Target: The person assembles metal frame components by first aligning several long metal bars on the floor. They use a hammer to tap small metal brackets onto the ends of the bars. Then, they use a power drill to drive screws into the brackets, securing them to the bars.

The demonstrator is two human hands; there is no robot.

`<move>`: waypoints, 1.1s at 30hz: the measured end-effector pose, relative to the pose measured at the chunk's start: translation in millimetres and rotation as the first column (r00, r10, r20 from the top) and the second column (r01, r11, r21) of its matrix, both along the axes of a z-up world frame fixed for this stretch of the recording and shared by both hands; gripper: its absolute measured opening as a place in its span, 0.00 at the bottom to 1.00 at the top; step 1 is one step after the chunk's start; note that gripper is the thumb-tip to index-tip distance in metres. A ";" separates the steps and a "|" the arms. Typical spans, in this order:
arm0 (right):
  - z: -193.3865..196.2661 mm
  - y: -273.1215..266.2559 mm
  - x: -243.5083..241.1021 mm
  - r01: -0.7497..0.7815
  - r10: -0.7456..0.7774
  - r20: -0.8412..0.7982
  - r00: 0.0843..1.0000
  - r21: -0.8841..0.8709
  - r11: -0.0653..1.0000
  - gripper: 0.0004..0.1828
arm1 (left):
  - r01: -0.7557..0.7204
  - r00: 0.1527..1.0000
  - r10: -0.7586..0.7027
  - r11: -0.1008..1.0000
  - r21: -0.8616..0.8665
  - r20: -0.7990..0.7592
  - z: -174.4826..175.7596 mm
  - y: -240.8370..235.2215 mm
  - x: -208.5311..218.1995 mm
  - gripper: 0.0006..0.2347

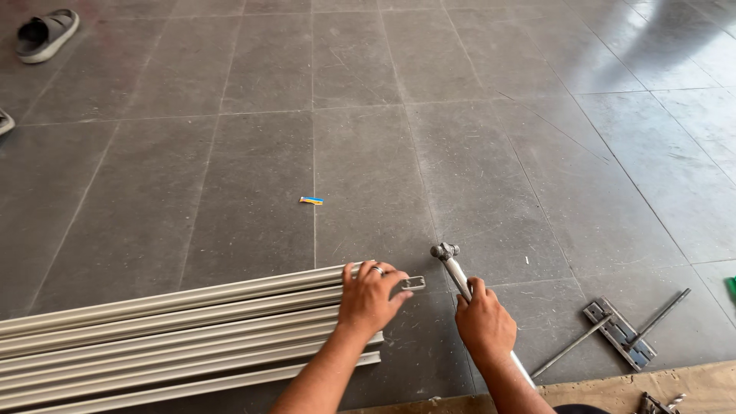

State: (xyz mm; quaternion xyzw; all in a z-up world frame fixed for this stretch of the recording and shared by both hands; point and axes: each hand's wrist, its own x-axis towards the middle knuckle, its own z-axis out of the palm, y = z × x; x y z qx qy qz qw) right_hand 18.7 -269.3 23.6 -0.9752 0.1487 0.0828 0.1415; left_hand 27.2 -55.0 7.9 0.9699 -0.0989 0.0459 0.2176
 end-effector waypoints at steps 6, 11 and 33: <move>-7.2 -10.9 -13.8 -0.110 0.110 -0.002 0.994 0.031 0.993 0.21 | 0.041 0.973 -0.013 0.992 0.118 -0.231 25.9 -6.9 -14.8 0.32; -0.3 -3.6 -22.5 -0.301 0.245 0.327 0.913 0.131 0.945 0.20 | 0.012 0.946 0.063 0.974 0.227 -0.318 45.4 53.9 -50.1 0.35; -35.0 78.8 -100.6 -0.388 0.383 0.113 0.917 0.482 0.786 0.36 | 0.046 0.892 0.203 0.848 0.528 -0.404 18.4 145.5 -159.4 0.28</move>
